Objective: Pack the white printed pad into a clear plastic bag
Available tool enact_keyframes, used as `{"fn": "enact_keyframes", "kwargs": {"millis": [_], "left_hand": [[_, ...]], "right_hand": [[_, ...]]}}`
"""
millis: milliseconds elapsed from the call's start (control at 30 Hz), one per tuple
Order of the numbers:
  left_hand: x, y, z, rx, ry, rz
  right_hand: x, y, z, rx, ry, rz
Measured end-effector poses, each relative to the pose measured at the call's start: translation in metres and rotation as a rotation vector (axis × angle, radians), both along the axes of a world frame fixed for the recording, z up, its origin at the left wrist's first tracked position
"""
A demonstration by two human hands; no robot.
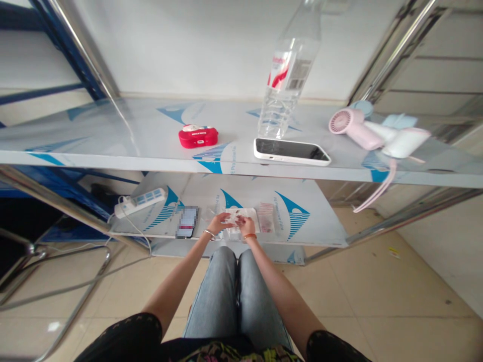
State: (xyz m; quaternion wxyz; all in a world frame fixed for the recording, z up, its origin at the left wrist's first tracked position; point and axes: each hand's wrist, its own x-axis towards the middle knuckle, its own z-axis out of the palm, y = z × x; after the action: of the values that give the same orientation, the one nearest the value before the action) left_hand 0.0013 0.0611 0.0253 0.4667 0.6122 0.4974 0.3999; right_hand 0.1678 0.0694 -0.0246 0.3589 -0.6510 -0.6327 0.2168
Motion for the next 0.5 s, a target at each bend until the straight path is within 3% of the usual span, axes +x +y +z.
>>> {"fn": "enact_keyframes", "kwargs": {"millis": [100, 200, 367, 500], "left_hand": [[-0.0016, 0.0006, -0.0005, -0.008, -0.012, -0.007], [-0.0031, 0.0013, -0.0008, -0.026, -0.014, -0.009], [-0.0046, -0.0006, 0.0014, -0.032, -0.006, -0.009], [-0.0046, -0.0029, 0.0032, -0.028, 0.002, -0.029]], "right_hand": [[-0.0015, -0.0036, -0.0104, -0.130, -0.185, 0.022], [-0.0038, -0.0076, -0.0093, -0.184, -0.279, 0.025], [-0.0049, -0.0093, -0.0041, -0.170, -0.285, 0.065], [-0.0008, -0.0105, -0.0113, -0.133, -0.246, 0.041]]}}
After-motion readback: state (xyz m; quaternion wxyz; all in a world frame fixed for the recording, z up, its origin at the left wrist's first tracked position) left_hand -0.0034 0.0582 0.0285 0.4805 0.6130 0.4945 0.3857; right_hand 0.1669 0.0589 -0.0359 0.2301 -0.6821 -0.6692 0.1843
